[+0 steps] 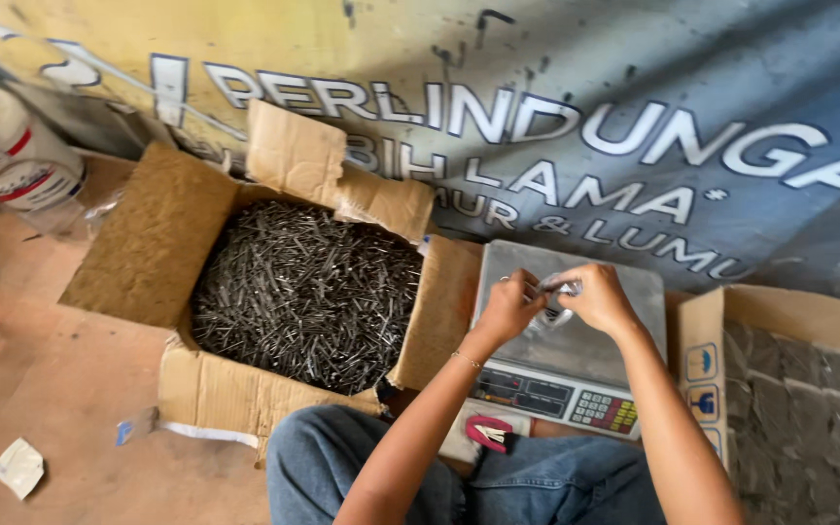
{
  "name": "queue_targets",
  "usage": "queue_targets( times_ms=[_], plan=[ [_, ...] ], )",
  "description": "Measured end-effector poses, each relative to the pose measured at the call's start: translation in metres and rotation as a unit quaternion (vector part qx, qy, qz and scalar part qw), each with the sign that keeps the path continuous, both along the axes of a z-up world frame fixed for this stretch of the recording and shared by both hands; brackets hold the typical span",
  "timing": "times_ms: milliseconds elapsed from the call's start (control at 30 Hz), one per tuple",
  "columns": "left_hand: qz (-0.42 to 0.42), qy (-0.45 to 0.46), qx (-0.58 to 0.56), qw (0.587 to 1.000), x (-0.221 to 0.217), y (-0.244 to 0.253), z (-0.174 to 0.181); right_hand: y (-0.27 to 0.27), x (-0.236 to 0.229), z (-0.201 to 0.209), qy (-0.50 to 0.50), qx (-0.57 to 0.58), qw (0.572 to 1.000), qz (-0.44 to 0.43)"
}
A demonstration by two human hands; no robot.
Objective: The person scoops nails from a cardboard box into a small plastic bag, places the bag on a digital scale, and adjusts the contents to reach a target weight. The person repeats this process multiple times, transferring nails between the box and the bag on the scale.
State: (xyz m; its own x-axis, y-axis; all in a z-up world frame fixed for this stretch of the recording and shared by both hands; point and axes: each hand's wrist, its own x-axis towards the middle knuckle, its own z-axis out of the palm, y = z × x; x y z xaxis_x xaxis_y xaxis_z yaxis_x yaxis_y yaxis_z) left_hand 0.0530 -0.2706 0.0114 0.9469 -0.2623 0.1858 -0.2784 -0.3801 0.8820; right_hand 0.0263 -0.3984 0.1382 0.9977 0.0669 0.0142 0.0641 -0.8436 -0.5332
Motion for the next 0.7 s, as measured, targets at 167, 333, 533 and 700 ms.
queue_targets(
  times_ms=[167,333,533,700],
  plan=[
    [-0.033,0.139,-0.096,0.985,-0.015,0.001,0.012,-0.026,-0.003,-0.041,-0.020,0.070,0.997,-0.001],
    [-0.007,0.254,-0.263,0.931,-0.018,-0.010,-0.014,-0.043,-0.018,-0.068,-0.106,0.122,0.985,-0.062],
    [0.029,0.336,-0.395,0.855,-0.026,-0.012,-0.011,-0.039,-0.040,-0.087,-0.011,0.258,0.944,-0.206],
    [0.046,0.357,-0.422,0.832,-0.034,-0.006,-0.007,-0.033,-0.042,-0.107,0.041,0.622,0.745,-0.237]
  ],
)
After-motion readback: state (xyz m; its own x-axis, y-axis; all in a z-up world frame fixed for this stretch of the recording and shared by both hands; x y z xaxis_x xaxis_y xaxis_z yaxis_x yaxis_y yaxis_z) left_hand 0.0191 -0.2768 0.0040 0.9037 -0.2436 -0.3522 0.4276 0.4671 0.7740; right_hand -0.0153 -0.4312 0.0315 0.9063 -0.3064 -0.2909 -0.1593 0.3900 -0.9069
